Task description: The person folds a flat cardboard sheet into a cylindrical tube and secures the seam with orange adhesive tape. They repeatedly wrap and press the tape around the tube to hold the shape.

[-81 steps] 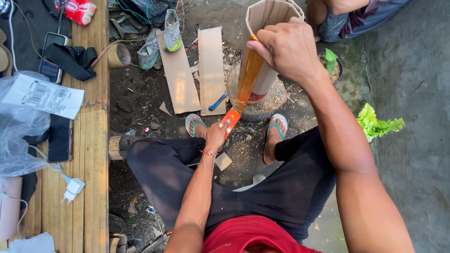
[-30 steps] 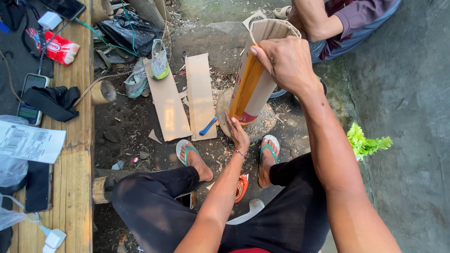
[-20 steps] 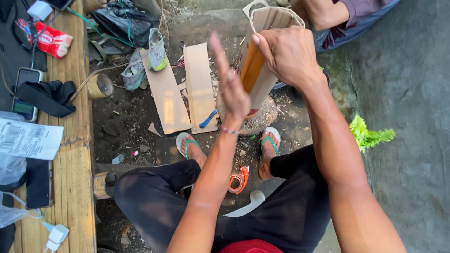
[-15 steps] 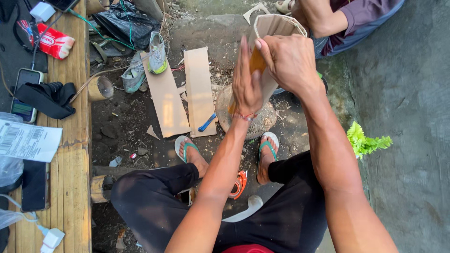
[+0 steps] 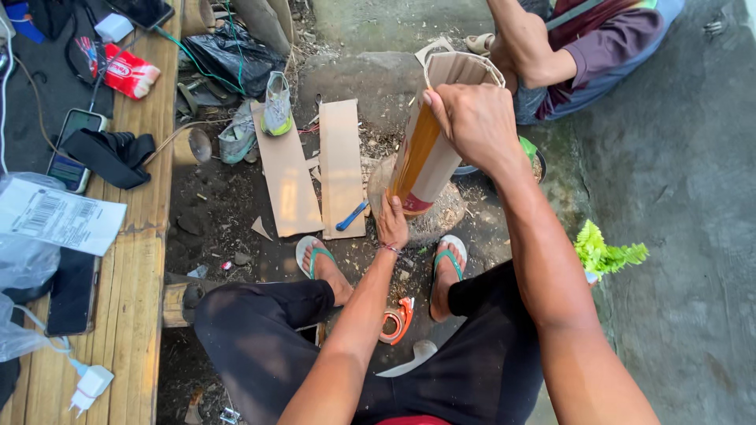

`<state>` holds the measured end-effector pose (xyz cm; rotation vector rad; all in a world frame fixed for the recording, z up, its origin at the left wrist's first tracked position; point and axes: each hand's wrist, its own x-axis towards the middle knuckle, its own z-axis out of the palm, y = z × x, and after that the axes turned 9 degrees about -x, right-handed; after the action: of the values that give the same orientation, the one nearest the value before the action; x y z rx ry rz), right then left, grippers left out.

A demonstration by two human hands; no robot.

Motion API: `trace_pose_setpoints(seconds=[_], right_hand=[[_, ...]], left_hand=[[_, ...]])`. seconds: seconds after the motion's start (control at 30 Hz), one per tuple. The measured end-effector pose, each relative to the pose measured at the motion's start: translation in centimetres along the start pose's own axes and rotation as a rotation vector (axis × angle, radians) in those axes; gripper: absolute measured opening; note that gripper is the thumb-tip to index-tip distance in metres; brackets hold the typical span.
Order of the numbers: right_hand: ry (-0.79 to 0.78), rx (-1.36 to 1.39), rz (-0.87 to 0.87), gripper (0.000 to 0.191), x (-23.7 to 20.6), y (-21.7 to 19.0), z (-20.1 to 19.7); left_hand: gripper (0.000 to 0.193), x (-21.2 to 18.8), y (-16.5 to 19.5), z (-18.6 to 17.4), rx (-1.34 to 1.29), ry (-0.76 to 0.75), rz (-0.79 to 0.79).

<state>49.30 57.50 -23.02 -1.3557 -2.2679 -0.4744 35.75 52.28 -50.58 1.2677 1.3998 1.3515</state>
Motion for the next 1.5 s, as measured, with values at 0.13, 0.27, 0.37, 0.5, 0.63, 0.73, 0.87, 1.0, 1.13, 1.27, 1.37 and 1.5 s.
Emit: trace_pose_setpoints(seconds=[0.13, 0.27, 0.37, 0.5, 0.63, 0.73, 0.87, 1.0, 1.13, 1.27, 1.37, 1.5], right_hand=[[0.013, 0.035, -0.01, 0.041, -0.4, -0.1, -0.8], [-0.031, 0.074, -0.001, 0.037, -1.1, -1.2, -0.6], [-0.019, 0.074, -0.042, 0.035, -1.3, -2.3, -0.5], [-0.032, 0.095, -0.047, 0.03, -2.2, -3.8, -0.8], [-0.115, 0.109, -0.091, 0.031, -2.6, -5.0, -1.6], [-0.185, 0.122, -0.142, 0.031, -2.5, -5.3, -2.6], [-0.269, 0.245, -0.19, 0.028, -1.8, -4.2, -4.7], [-0.288, 0.625, -0.276, 0.035, -0.7, -0.8, -7.1], [-0.04, 0.246, -0.43, 0.036, 0.4, 2.8, -8.3], [0.097, 0.159, -0.541, 0.032, -0.5, 4.2, -7.0], [-0.052, 0.594, -0.238, 0.044, -3.0, 3.2, -4.3], [0.11, 0.561, -0.084, 0.047, -5.8, 1.7, -2.1]], left_hand=[[0.088, -1.5, 5.2, -1.0, 0.044, 0.175, 0.25], [0.099, 0.3, 14.0, -2.3, 0.107, 0.04, 0.761], [0.114, 2.5, 18.9, -2.5, 0.126, -0.065, 0.798], [0.083, 2.9, 19.9, -2.1, 0.014, 0.095, 0.908], [0.074, 1.7, 18.3, -1.4, 0.017, 0.189, 0.869], [0.069, 0.9, 17.7, -1.1, -0.012, 0.228, 0.819], [0.074, 0.4, 18.3, -1.2, -0.008, 0.18, 0.778], [0.088, 0.5, 19.3, -1.3, 0.037, 0.194, 0.801], [0.086, 0.4, 19.9, -1.7, 0.083, 0.209, 0.799], [0.084, 0.5, 19.5, -2.5, 0.068, 0.163, 0.753], [0.093, 0.7, 18.3, -2.7, 0.104, 0.139, 0.795], [0.127, -0.8, 15.1, -2.0, 0.075, 0.069, 0.689]])
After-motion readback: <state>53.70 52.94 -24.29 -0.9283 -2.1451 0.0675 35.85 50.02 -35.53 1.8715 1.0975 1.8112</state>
